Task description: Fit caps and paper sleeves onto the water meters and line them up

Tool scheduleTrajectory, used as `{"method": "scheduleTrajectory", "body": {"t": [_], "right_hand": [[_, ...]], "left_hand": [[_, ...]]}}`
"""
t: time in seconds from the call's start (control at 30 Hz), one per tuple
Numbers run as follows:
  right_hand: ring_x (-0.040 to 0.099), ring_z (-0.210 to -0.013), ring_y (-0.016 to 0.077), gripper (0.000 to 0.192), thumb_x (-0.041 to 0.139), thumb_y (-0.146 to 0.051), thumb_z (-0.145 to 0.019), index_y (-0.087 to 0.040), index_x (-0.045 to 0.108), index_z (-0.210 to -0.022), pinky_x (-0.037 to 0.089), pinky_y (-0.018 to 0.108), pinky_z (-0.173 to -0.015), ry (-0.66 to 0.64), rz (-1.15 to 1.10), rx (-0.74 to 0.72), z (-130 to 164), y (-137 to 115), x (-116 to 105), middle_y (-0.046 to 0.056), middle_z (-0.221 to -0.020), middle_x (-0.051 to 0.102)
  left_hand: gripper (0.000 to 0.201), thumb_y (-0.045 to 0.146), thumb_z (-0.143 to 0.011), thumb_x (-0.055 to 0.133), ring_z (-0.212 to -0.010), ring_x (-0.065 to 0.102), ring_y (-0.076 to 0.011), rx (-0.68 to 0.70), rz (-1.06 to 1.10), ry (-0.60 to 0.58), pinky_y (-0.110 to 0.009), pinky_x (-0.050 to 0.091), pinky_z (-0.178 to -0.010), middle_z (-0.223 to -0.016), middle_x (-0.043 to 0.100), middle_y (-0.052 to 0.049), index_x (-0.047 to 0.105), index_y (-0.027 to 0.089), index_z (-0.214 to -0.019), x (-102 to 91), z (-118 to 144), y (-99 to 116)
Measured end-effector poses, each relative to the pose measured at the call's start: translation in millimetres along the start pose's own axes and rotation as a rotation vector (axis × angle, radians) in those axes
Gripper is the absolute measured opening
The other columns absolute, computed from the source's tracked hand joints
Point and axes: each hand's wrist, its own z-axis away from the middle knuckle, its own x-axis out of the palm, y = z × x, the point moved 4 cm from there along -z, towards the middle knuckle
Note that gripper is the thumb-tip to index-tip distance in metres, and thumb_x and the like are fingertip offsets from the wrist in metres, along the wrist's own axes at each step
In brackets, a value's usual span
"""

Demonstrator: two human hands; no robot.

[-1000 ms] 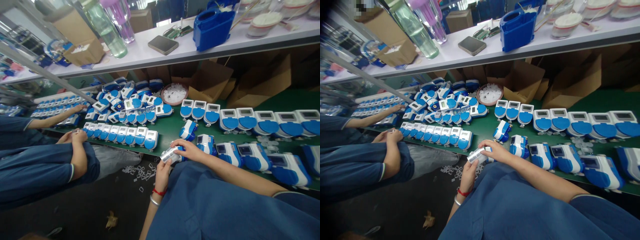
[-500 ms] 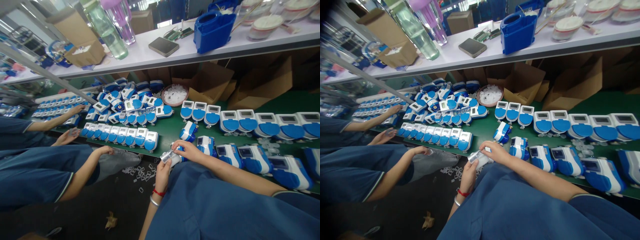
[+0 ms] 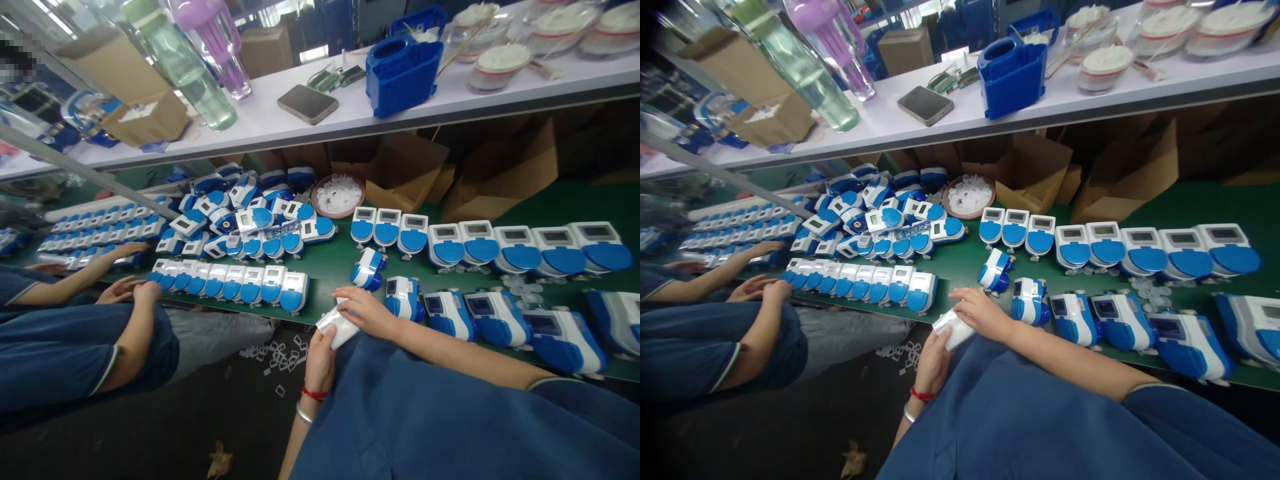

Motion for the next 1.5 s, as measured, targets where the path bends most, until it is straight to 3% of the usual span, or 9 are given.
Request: {"method": "scheduleTrajectory", "body": {"t": [0.07,0.13,0.27,0.4,0.47,0.53,0.63,1.0,1.5], "right_hand": [[0.044,-0.12,0.0201,0.014,0.049,-0.025,-0.087,-0.021,0.062,-0.088,0.037,0.042,-0.101,0.04,-0.1,0.056,-3,1,-4,0.007,-0.12,0.057],[0.047,-0.116,0.0185,0.014,0.05,-0.029,-0.087,-0.021,0.062,-0.086,0.038,0.039,-0.099,0.124,-0.198,0.178,-5,16,-13,0.006,-0.119,0.057],[0.052,-0.109,0.0178,0.019,0.05,-0.032,-0.085,-0.019,0.064,-0.085,0.039,0.036,-0.097,0.291,-0.199,0.478,-6,102,-48,0.006,-0.119,0.055],[0.049,-0.115,0.0207,0.016,0.055,-0.027,-0.081,-0.017,0.068,-0.081,0.033,0.036,-0.102,0.111,0.02,0.632,-6,205,-81,0.007,-0.121,0.055],[0.049,-0.115,0.022,0.015,0.057,-0.025,-0.08,-0.017,0.069,-0.08,0.034,0.035,-0.101,-0.049,0.084,0.668,-7,239,-87,0.008,-0.122,0.055],[0.051,-0.113,0.0224,0.014,0.057,-0.023,-0.079,-0.016,0.07,-0.08,0.037,0.033,-0.098,-0.18,0.103,0.674,-10,256,-86,0.008,-0.122,0.057],[0.056,-0.105,0.0219,0.013,0.059,-0.022,-0.077,-0.016,0.07,-0.08,0.041,0.03,-0.093,-0.261,0.096,0.666,-19,265,-80,0.008,-0.118,0.061],[0.063,-0.085,0.0194,0.018,0.058,-0.025,-0.078,-0.015,0.07,-0.086,0.046,0.026,-0.075,-0.315,0.111,0.713,-26,282,-74,0.006,-0.098,0.07],[0.062,-0.076,0.019,0.019,0.058,-0.027,-0.077,-0.015,0.071,-0.085,0.045,0.026,-0.071,-0.261,0.134,0.715,-28,280,-72,0.005,-0.084,0.071]], "left_hand": [[0.044,0.029,-0.077,0.063,-0.107,0.058,-0.0233,-0.009,-0.008,-0.008,-0.039,0.04,-0.1,-0.116,0.064,-0.01,0.055,0.017,-0.119,1.3,-3,-1],[0.044,0.03,-0.077,0.063,-0.106,0.059,-0.0234,-0.029,-0.006,-0.003,-0.04,0.04,-0.1,-0.115,0.064,-0.01,0.056,0.017,-0.119,1.5,-4,-3],[0.041,0.03,-0.077,0.064,-0.105,0.06,-0.0231,-0.064,-0.014,0.078,-0.038,0.042,-0.099,-0.115,0.064,-0.009,0.058,0.019,-0.115,-3.1,-5,-4],[0.036,0.028,-0.077,0.064,-0.107,0.059,-0.0221,-0.066,-0.024,0.122,-0.036,0.042,-0.099,-0.114,0.065,-0.008,0.06,0.019,-0.111,-5.8,-5,-4],[0.034,0.028,-0.077,0.064,-0.107,0.059,-0.0221,-0.079,-0.027,0.13,-0.036,0.043,-0.099,-0.113,0.065,-0.008,0.06,0.019,-0.11,-5.5,-5,-5],[0.033,0.028,-0.076,0.064,-0.107,0.059,-0.0224,-0.09,-0.037,0.14,-0.036,0.043,-0.098,-0.113,0.066,-0.008,0.061,0.019,-0.108,-5.0,-6,-6],[0.034,0.029,-0.076,0.064,-0.107,0.06,-0.0231,-0.099,-0.051,0.15,-0.037,0.043,-0.098,-0.111,0.066,-0.008,0.061,0.019,-0.108,-4.5,-6,-7],[0.036,0.026,-0.075,0.065,-0.104,0.061,-0.0223,-0.126,-0.017,0.2,-0.036,0.043,-0.098,-0.109,0.067,-0.008,0.06,0.018,-0.11,-7.1,-10,-10],[0.038,0.025,-0.075,0.065,-0.104,0.061,-0.0235,-0.143,-0.009,0.21,-0.037,0.044,-0.097,-0.109,0.067,-0.008,0.058,0.018,-0.112,-9.2,-13,-7]]}}
